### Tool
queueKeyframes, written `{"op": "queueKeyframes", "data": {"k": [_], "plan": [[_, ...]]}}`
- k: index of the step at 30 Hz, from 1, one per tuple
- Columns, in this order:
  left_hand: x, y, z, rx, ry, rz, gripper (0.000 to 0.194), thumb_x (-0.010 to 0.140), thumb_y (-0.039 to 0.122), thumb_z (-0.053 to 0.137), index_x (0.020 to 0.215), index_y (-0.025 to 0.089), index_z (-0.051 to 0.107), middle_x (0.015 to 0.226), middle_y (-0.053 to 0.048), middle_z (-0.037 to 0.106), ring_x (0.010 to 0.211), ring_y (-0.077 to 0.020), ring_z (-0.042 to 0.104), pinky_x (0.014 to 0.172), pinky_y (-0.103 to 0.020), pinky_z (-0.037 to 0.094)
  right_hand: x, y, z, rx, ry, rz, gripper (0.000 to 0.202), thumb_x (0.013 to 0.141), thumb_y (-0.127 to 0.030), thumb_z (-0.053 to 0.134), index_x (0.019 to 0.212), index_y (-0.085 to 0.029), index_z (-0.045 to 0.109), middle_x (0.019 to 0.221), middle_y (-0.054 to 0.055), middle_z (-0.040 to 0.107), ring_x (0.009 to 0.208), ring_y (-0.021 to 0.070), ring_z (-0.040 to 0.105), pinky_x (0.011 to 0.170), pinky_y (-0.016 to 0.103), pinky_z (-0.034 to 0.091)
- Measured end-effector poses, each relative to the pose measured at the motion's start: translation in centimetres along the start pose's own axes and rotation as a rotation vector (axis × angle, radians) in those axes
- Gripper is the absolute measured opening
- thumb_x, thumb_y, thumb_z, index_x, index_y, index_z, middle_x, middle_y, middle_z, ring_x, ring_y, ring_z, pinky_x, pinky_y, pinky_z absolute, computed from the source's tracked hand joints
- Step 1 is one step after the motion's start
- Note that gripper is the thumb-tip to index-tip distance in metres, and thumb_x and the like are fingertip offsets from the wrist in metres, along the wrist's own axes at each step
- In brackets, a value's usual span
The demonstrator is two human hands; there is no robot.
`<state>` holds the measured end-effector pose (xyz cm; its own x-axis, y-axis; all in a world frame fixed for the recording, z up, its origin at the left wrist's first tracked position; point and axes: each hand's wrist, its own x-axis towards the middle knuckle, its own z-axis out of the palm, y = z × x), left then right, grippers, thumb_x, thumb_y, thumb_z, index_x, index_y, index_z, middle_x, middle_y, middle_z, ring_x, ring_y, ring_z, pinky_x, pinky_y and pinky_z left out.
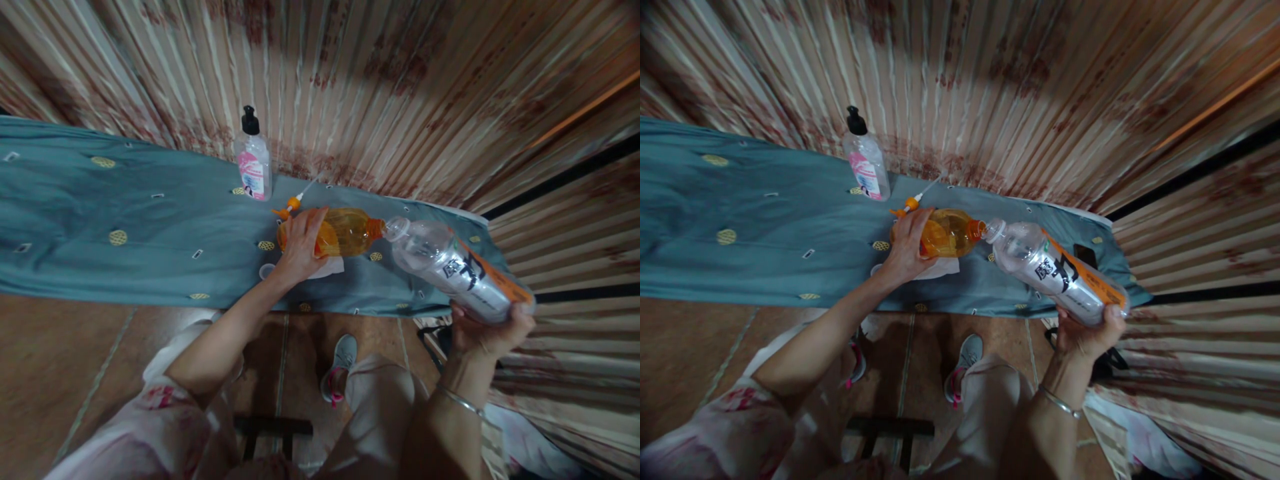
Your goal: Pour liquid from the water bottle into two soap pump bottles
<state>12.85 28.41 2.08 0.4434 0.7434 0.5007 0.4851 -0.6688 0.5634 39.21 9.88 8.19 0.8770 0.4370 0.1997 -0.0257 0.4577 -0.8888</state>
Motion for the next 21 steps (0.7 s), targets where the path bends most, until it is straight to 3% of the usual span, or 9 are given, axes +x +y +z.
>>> {"op": "queueKeyframes", "data": {"k": [21], "plan": [[0.05, 0.06, 0.07, -0.008, 0.001, -0.008, 0.094, 0.07, 0.028, 0.079, 0.153, 0.016, 0.036, 0.148, -0.019, 0.05, 0.139, -0.0372, 0.044, 0.12, -0.058, 0.027, 0.1, 0.05, -0.1, -0.006, 0.002, -0.002, 0.043, 0.056, -0.049, 0.064, 0.091, -0.023, 0.061, 0.09, 0.001, 0.06, 0.059, 0.0134, 0.053, 0.031, 0.019, 0.028]]}}
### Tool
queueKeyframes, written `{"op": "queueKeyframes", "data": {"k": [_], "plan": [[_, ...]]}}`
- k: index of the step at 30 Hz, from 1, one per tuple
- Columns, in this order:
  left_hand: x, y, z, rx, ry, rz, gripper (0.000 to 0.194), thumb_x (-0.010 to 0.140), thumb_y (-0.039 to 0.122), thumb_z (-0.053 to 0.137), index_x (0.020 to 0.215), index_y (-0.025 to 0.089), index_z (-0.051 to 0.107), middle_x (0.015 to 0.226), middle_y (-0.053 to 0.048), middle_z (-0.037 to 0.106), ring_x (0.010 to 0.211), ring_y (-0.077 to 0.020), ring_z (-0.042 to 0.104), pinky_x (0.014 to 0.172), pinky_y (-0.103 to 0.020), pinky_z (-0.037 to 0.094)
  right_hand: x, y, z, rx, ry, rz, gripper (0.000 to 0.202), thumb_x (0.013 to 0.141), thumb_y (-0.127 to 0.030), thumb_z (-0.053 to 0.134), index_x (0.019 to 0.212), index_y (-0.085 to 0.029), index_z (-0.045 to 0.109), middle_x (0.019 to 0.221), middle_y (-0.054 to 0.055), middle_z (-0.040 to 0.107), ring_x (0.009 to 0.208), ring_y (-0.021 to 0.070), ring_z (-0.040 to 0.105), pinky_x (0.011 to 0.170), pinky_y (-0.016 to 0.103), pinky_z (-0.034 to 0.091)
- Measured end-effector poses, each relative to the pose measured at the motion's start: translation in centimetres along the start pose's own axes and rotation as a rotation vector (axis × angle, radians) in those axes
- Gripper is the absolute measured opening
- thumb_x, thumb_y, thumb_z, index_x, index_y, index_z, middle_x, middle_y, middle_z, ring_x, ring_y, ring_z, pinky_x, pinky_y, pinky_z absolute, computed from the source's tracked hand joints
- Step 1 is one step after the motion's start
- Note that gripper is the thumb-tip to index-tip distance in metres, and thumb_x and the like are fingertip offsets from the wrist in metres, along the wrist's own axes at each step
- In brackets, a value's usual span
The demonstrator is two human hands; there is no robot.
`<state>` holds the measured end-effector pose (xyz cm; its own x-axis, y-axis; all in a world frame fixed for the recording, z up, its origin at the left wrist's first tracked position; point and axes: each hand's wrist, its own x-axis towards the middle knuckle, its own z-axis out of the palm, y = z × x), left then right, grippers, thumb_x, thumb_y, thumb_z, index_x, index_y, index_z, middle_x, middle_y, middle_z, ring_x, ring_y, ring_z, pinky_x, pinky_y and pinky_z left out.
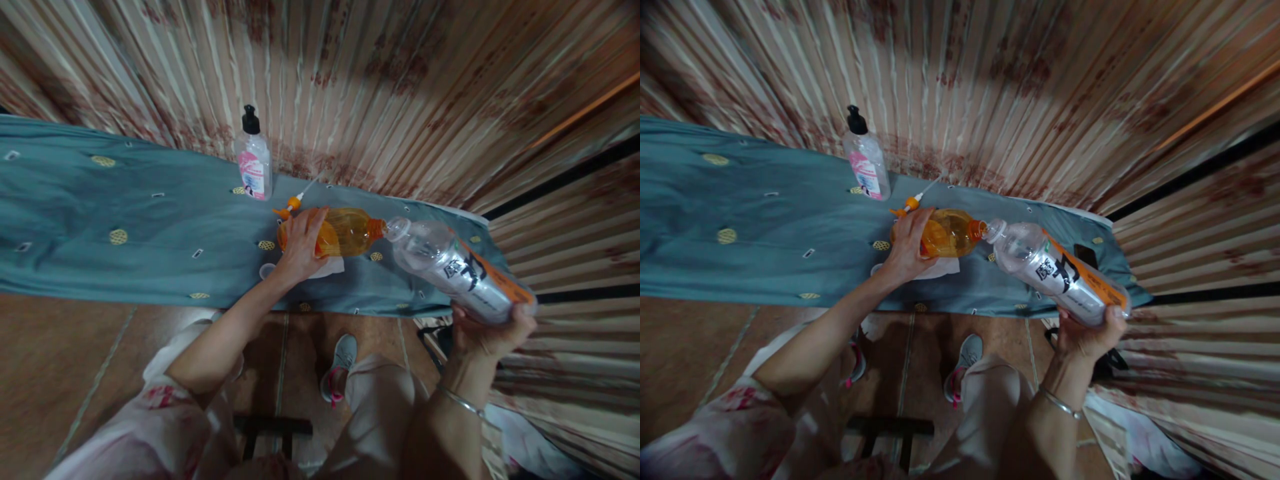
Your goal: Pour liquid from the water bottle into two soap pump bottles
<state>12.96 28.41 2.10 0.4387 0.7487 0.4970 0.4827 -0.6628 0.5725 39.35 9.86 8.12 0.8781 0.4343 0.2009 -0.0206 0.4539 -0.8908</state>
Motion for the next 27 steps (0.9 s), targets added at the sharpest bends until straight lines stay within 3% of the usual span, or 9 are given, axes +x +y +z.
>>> {"op": "queueKeyframes", "data": {"k": [4, 12, 27], "plan": [[-0.05, -0.02, -0.08, -0.001, -0.004, -0.008, 0.095, 0.071, 0.028, 0.08, 0.154, 0.02, 0.036, 0.148, -0.017, 0.049, 0.14, -0.0371, 0.043, 0.12, -0.059, 0.026, 0.06, -0.03, -0.03, 0.004, -0.017, -0.017, 0.043, 0.056, -0.048, 0.065, 0.089, -0.022, 0.06, 0.089, 0.001, 0.059, 0.058, 0.0135, 0.053, 0.03, 0.02, 0.029], [0.01, 0.06, -0.08, 0.015, -0.007, -0.011, 0.094, 0.069, 0.024, 0.078, 0.153, 0.016, 0.036, 0.148, -0.018, 0.049, 0.139, -0.0367, 0.044, 0.12, -0.058, 0.028, 0.08, 0.03, -0.09, 0.007, -0.005, -0.003, 0.043, 0.056, -0.049, 0.064, 0.09, -0.023, 0.061, 0.087, -0.001, 0.061, 0.057, 0.0129, 0.053, 0.029, 0.019, 0.029], [-0.03, 0.02, -0.05, 0.021, -0.018, -0.004, 0.093, 0.072, 0.027, 0.074, 0.154, 0.017, 0.033, 0.149, -0.018, 0.048, 0.14, -0.0367, 0.043, 0.121, -0.059, 0.026, -0.18, -0.22, 0.38, -0.009, 0.024, -0.005, 0.043, 0.054, -0.048, 0.064, 0.088, -0.022, 0.061, 0.089, 0.001, 0.062, 0.056, 0.0128, 0.053, 0.028, 0.019, 0.029]]}}
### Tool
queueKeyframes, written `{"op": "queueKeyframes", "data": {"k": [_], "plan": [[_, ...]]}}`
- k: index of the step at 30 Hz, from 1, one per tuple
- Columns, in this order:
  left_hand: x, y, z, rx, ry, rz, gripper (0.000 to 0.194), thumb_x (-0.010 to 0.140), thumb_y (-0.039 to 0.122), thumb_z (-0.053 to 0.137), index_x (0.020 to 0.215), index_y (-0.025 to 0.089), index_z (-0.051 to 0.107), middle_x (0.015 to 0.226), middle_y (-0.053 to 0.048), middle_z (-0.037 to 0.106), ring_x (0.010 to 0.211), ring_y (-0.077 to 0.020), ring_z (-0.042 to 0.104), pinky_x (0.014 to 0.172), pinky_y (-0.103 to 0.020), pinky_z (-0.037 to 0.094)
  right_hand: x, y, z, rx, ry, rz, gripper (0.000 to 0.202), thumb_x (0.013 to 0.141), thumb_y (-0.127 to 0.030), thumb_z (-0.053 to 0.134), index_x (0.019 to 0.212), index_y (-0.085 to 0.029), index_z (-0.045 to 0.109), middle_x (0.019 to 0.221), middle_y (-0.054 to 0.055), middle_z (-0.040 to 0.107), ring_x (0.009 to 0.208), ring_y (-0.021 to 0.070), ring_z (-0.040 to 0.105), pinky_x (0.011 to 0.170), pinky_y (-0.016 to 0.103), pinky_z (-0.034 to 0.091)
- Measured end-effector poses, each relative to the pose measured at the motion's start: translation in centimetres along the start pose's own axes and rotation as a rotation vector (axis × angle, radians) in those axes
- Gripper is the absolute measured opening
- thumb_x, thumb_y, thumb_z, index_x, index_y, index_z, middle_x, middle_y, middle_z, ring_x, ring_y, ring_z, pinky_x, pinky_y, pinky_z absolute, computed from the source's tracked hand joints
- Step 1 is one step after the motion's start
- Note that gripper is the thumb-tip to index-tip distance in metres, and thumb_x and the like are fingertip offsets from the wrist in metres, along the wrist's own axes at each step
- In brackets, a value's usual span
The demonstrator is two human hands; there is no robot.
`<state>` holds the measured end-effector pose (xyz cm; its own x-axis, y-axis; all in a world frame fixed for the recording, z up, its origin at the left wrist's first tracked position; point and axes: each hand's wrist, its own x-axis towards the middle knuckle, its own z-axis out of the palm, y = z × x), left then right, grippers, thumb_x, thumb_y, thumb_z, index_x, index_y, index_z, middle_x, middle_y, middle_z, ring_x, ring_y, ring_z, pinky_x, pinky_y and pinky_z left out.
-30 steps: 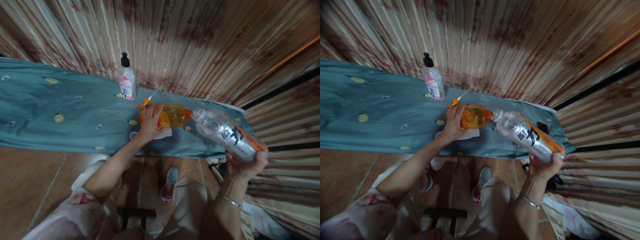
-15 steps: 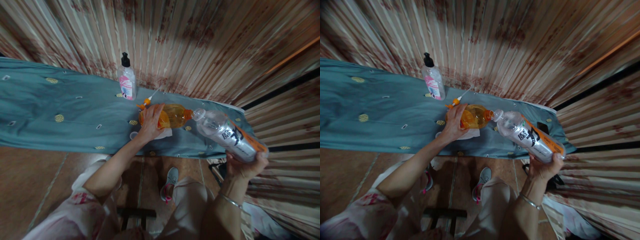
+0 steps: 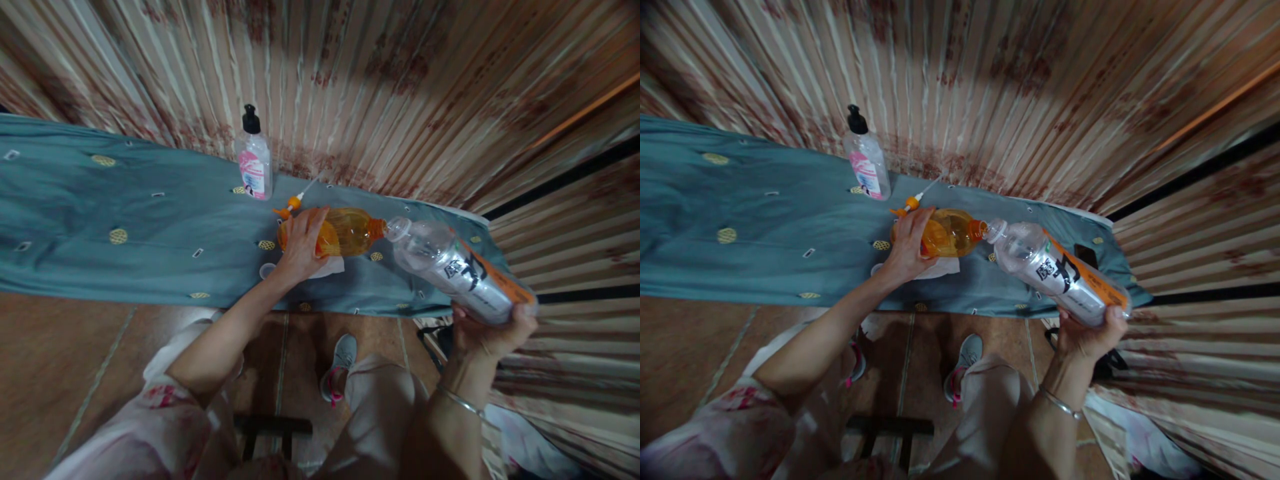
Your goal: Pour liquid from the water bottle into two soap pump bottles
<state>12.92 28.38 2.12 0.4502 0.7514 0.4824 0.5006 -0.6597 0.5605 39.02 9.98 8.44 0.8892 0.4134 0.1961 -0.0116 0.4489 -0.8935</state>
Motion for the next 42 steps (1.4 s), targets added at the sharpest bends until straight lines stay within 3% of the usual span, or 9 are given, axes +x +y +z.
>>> {"op": "queueKeyframes", "data": {"k": [13, 42], "plan": [[-0.01, 0.11, 0.09, 0.002, 0.024, 0.004, 0.091, 0.071, 0.023, 0.075, 0.153, 0.014, 0.036, 0.147, -0.02, 0.049, 0.139, -0.037, 0.043, 0.12, -0.059, 0.026, 0.23, 0.22, -0.44, 0.023, -0.003, 0.007, 0.04, 0.056, -0.046, 0.063, 0.088, -0.023, 0.06, 0.087, -0.001, 0.061, 0.056, 0.0127, 0.054, 0.029, 0.018, 0.03], [-0.03, 0.23, 0.12, -0.006, 0.012, -0.004, 0.092, 0.071, 0.024, 0.074, 0.153, 0.019, 0.034, 0.148, -0.018, 0.049, 0.14, -0.0371, 0.043, 0.121, -0.06, 0.024, 0.17, 0.12, -0.56, 0.006, -0.025, 0.002, 0.04, 0.056, -0.047, 0.064, 0.089, -0.024, 0.062, 0.088, -0.001, 0.062, 0.057, 0.0128, 0.053, 0.03, 0.019, 0.03]]}}
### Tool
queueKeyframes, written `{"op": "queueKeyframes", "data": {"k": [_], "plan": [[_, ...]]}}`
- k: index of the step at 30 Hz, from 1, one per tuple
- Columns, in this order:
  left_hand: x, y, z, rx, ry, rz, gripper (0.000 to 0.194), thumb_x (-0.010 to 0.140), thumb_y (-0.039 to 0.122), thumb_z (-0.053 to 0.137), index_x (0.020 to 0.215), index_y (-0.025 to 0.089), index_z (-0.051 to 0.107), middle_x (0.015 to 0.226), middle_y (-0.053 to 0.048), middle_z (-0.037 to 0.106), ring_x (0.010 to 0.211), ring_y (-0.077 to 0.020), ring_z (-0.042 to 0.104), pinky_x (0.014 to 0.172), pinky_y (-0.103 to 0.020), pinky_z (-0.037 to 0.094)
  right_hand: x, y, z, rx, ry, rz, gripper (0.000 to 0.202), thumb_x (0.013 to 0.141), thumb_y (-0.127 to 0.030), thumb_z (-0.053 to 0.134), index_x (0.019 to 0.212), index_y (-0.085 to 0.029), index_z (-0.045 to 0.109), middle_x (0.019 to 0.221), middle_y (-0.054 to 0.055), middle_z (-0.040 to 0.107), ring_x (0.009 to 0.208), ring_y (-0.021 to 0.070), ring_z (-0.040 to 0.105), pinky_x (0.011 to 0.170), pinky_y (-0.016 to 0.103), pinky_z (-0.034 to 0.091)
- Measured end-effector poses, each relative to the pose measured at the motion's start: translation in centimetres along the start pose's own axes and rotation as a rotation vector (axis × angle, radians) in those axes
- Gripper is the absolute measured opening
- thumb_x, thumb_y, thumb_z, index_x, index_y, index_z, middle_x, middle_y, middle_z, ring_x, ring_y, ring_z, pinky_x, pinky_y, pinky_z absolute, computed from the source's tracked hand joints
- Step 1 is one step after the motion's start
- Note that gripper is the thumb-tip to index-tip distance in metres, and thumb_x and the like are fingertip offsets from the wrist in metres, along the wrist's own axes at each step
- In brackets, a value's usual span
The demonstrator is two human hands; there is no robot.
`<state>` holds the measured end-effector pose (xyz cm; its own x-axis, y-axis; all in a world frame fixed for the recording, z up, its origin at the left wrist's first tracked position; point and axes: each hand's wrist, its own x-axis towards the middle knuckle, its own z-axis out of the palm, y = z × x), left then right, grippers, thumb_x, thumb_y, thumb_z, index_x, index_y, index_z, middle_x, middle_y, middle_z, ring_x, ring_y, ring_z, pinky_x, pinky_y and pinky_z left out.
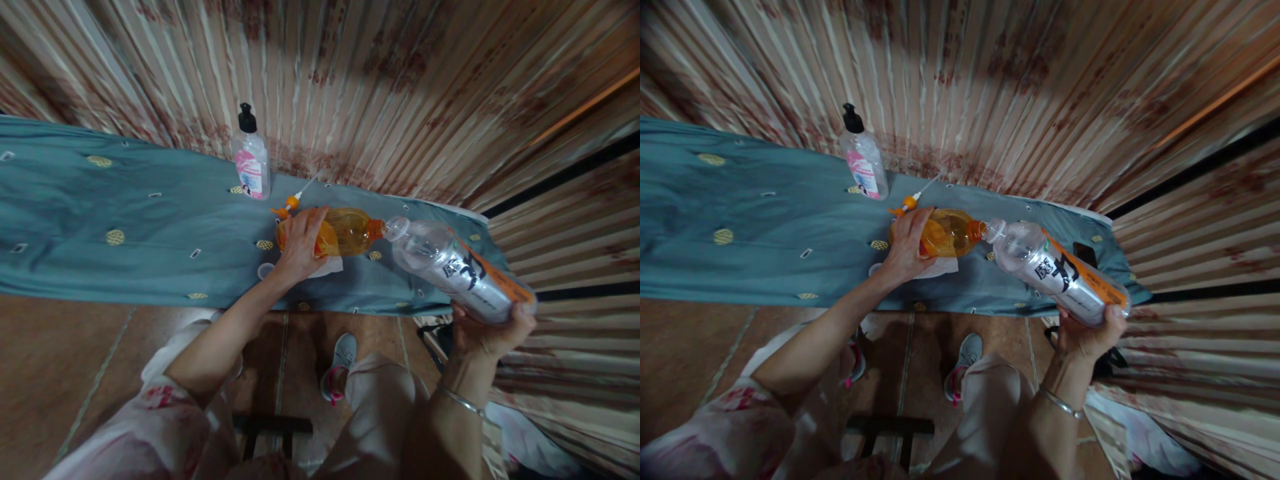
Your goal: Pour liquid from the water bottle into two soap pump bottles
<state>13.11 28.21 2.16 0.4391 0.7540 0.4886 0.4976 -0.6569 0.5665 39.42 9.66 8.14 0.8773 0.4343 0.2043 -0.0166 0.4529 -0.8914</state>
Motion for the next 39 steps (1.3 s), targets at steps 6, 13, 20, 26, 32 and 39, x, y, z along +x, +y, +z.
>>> {"op": "queueKeyframes", "data": {"k": [6, 13, 20, 26, 32, 39], "plan": [[0.03, 0.08, -0.11, 0.005, -0.027, -0.003, 0.094, 0.07, 0.021, 0.074, 0.154, 0.017, 0.032, 0.149, -0.019, 0.047, 0.14, -0.0379, 0.042, 0.121, -0.06, 0.024, 0.11, 0.05, -0.11, -0.002, -0.006, -0.002, 0.044, 0.056, -0.049, 0.066, 0.092, -0.023, 0.061, 0.092, 0.001, 0.061, 0.061, 0.0135, 0.054, 0.03, 0.018, 0.03], [0.04, 0.09, -0.15, 0.005, -0.017, 0.005, 0.093, 0.07, 0.022, 0.074, 0.153, 0.016, 0.033, 0.148, -0.02, 0.048, 0.14, -0.038, 0.043, 0.12, -0.06, 0.024, 0.13, 0.08, -0.05, 0.011, 0.006, 0.005, 0.042, 0.055, -0.047, 0.066, 0.09, -0.023, 0.061, 0.089, 0.0, 0.061, 0.059, 0.0126, 0.054, 0.031, 0.018, 0.03], [0.06, 0.14, -0.37, 0.008, -0.024, -0.008, 0.094, 0.07, 0.022, 0.075, 0.154, 0.016, 0.033, 0.148, -0.019, 0.048, 0.139, -0.0372, 0.043, 0.12, -0.059, 0.025, 0.07, 0.12, -0.03, 0.004, -0.016, -0.004, 0.044, 0.056, -0.049, 0.066, 0.091, -0.023, 0.063, 0.089, -0.001, 0.061, 0.061, 0.0131, 0.053, 0.03, 0.018, 0.03], [0.05, 0.09, -0.29, 0.006, -0.021, -0.014, 0.092, 0.071, 0.025, 0.074, 0.154, 0.019, 0.034, 0.148, -0.018, 0.049, 0.14, -0.0366, 0.043, 0.12, -0.057, 0.026, 0.12, 0.16, -0.04, -0.001, -0.028, 0.003, 0.042, 0.057, -0.049, 0.065, 0.09, -0.023, 0.064, 0.086, -0.001, 0.062, 0.057, 0.0128, 0.053, 0.03, 0.018, 0.029], [0.04, 0.14, -0.25, -0.002, -0.02, -0.011, 0.091, 0.071, 0.024, 0.073, 0.154, 0.016, 0.035, 0.148, -0.019, 0.048, 0.14, -0.0369, 0.042, 0.121, -0.057, 0.024, 0.11, 0.06, 0.02, 0.009, 0.001, 0.015, 0.041, 0.055, -0.047, 0.064, 0.089, -0.023, 0.062, 0.089, -0.001, 0.061, 0.06, 0.0134, 0.054, 0.03, 0.018, 0.03], [0.0, 0.18, -0.34, -0.004, -0.011, 0.0, 0.093, 0.071, 0.021, 0.074, 0.154, 0.015, 0.033, 0.147, -0.02, 0.048, 0.139, -0.037, 0.042, 0.121, -0.059, 0.024, 0.12, 0.19, -0.07, 0.014, 0.014, 0.017, 0.04, 0.056, -0.046, 0.064, 0.089, -0.024, 0.062, 0.09, -0.001, 0.062, 0.059, 0.0122, 0.053, 0.033, 0.017, 0.028]]}}
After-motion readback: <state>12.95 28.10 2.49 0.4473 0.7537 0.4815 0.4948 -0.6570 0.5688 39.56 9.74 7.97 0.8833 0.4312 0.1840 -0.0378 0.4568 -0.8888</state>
